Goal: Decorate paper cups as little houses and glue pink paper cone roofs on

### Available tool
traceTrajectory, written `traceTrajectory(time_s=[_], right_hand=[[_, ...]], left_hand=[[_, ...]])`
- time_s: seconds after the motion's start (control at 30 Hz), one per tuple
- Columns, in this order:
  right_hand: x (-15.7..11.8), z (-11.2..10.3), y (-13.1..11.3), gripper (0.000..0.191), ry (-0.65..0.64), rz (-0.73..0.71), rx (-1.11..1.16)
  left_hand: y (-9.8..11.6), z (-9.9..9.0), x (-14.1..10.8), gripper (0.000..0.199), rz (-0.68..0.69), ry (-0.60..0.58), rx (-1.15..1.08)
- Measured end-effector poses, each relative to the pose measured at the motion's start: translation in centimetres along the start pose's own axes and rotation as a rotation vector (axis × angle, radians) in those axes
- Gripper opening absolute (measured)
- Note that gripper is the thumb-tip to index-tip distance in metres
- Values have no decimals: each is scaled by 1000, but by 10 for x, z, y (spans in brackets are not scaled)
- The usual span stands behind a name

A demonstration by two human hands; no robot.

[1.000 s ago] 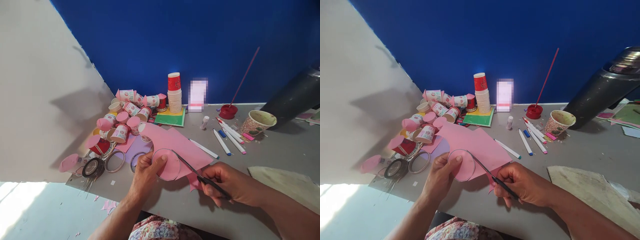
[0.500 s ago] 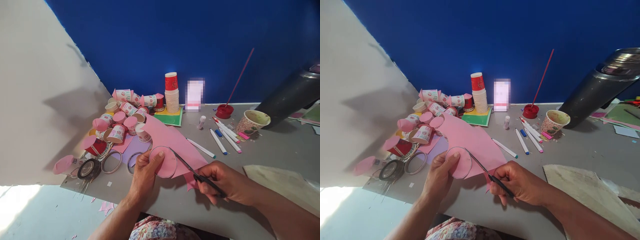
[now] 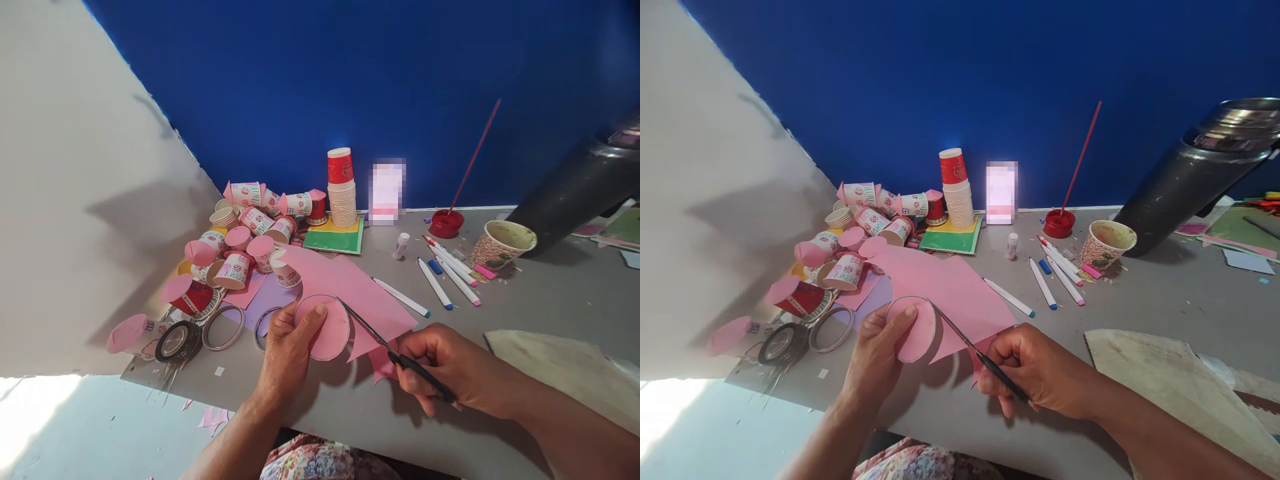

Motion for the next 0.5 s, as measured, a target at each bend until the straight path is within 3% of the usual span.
traceTrajectory(time_s=[0.3, 0.5], right_hand=[[-7, 1, -3, 49, 2, -7, -15], [-6, 5, -4, 45, -21, -7, -45]], left_hand=[[2, 2, -2, 30, -29, -85, 19], [15, -2, 1, 32, 57, -88, 45]])
Point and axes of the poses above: each hand's wrist, its own x-axis towards the middle knuckle, its own z-axis out of the palm, y = z × x, the point moved 9 cm from there along x, towards the middle knuckle, and after that the axes turned 1 degree about x, right-handed, at the moved point
